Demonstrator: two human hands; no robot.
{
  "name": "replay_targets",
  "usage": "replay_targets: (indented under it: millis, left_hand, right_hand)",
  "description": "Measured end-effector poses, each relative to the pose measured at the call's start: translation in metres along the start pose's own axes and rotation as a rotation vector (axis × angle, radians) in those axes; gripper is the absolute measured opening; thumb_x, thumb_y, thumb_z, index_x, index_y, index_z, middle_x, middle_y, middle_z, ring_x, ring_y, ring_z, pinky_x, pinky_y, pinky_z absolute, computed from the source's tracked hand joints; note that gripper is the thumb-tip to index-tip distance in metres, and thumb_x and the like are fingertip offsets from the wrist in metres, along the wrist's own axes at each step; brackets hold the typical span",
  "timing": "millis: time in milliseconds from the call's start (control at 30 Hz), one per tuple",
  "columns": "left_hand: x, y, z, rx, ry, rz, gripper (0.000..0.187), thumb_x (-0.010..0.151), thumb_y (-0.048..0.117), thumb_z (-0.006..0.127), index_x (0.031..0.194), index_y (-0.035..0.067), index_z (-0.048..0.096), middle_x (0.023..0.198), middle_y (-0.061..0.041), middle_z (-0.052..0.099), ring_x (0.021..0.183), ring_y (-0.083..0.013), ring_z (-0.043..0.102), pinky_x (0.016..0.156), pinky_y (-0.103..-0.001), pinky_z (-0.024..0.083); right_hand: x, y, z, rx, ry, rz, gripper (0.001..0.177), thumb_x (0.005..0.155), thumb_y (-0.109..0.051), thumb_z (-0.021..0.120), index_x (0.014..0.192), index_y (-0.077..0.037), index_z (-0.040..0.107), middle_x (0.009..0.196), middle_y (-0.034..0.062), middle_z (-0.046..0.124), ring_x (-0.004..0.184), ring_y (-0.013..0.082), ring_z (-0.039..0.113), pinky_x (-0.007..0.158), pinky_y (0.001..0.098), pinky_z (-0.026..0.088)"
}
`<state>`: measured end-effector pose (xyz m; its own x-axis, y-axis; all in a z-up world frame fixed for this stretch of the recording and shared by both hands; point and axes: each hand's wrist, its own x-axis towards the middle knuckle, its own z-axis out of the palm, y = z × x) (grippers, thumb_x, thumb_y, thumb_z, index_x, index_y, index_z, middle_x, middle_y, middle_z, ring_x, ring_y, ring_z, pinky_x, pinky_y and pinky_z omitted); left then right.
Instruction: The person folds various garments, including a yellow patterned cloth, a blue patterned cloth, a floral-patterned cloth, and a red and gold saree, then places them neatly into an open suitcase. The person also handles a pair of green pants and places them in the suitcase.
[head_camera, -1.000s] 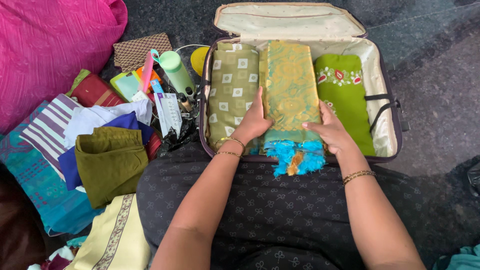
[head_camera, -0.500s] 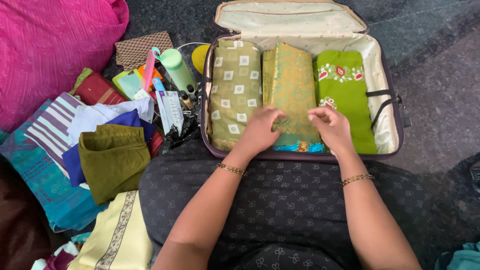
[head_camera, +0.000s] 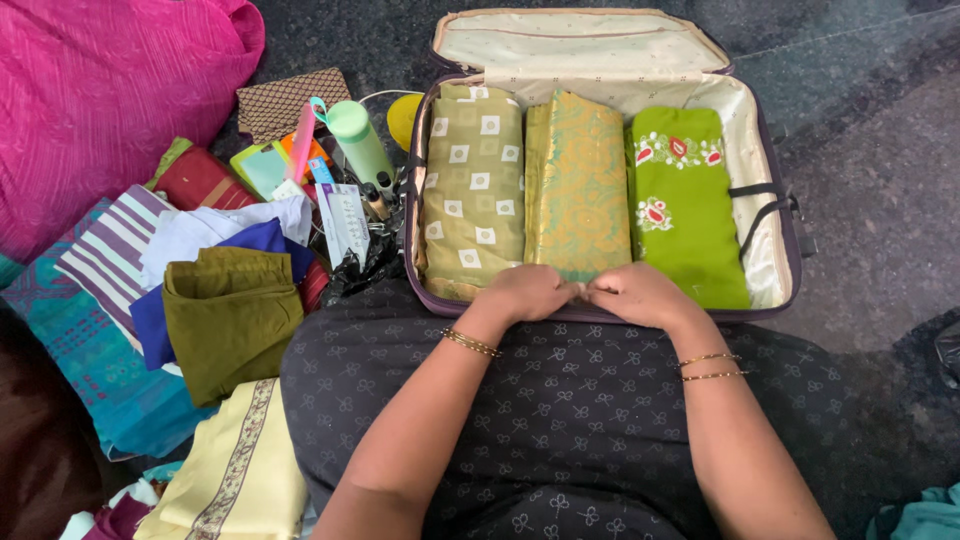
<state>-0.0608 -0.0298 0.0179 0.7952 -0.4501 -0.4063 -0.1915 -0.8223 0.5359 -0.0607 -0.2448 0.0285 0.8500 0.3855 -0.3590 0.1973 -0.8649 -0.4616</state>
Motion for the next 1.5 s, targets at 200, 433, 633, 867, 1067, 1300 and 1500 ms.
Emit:
replay_targets:
  millis: [200,433,633,867,1067,1300,1500]
  left_hand:
    - [0.007,0.002,0.007,0.055,0.019,-0.069,0.068,0.098,0.062,0.042,0.098,0.003,0.076,0.106,-0.021,0.074,0.102,-0.0383,0.070,0.093,-0.048,0.052]
    - [0.009,-0.017,0.003,-0.115,0.094,-0.017,0.051,0.093,0.049,0.046,0.088,0.015,0.083,0.098,-0.017,0.078,0.096,-0.0337,0.072,0.092,-0.044,0.054]
    - [-0.008,-0.010,0.006,-0.151,0.582,0.042,0.019,0.082,0.024,0.072,0.091,0.007,0.071,0.105,-0.016,0.068,0.103,-0.0354,0.066,0.089,-0.046,0.054]
    - [-0.010,-0.009,0.012,-0.091,0.671,0.049,0.062,0.067,0.002,0.078,0.125,0.012,0.058,0.117,-0.020,0.056,0.106,-0.0424,0.060,0.090,-0.048,0.052]
    - [-0.006,-0.012,0.014,-0.089,0.626,0.009,0.069,0.068,0.001,0.077,0.132,0.014,0.055,0.120,-0.021,0.057,0.111,-0.0433,0.060,0.093,-0.047,0.053]
    - [-0.012,-0.009,0.011,-0.039,0.703,0.043,0.057,0.073,0.023,0.085,0.124,0.014,0.061,0.132,-0.025,0.052,0.113,-0.0442,0.058,0.096,-0.050,0.050]
    - [-0.025,-0.002,0.006,-0.055,0.844,0.119,0.047,0.076,0.021,0.082,0.119,0.014,0.067,0.133,-0.018,0.055,0.115,-0.0417,0.057,0.099,-0.049,0.048]
  right_hand:
    - [0.004,0.007,0.002,0.043,-0.084,-0.029,0.028,0.091,-0.035,0.065,0.102,-0.013,0.079,0.091,0.0099,0.077,0.079,0.0234,0.073,0.075,0.0349,0.056]
    - [0.000,0.004,0.000,0.431,0.215,0.057,0.019,0.090,-0.017,0.067,0.104,-0.009,0.077,0.095,0.0025,0.082,0.083,0.0134,0.071,0.080,0.0318,0.056]
    - [0.004,0.011,0.000,0.708,0.446,0.211,0.032,0.090,-0.015,0.072,0.120,-0.006,0.068,0.124,0.0155,0.069,0.115,0.0211,0.064,0.098,0.0351,0.052]
    - [0.007,0.008,-0.005,0.602,0.217,0.358,0.077,0.080,-0.022,0.082,0.148,-0.012,0.046,0.157,0.0195,0.042,0.142,0.0320,0.045,0.110,0.0430,0.043]
    - [0.004,0.004,-0.002,0.463,0.199,0.285,0.092,0.069,-0.025,0.087,0.149,-0.011,0.043,0.149,0.0215,0.051,0.137,0.0328,0.051,0.111,0.0426,0.045]
    - [0.005,0.008,0.000,0.243,0.531,0.032,0.058,0.080,-0.029,0.086,0.130,-0.007,0.065,0.149,0.0221,0.049,0.138,0.0352,0.046,0.110,0.0464,0.040]
    - [-0.007,0.000,0.001,0.459,0.608,-0.074,0.036,0.088,-0.017,0.075,0.123,-0.007,0.069,0.146,0.0122,0.060,0.128,0.0227,0.060,0.109,0.0362,0.048]
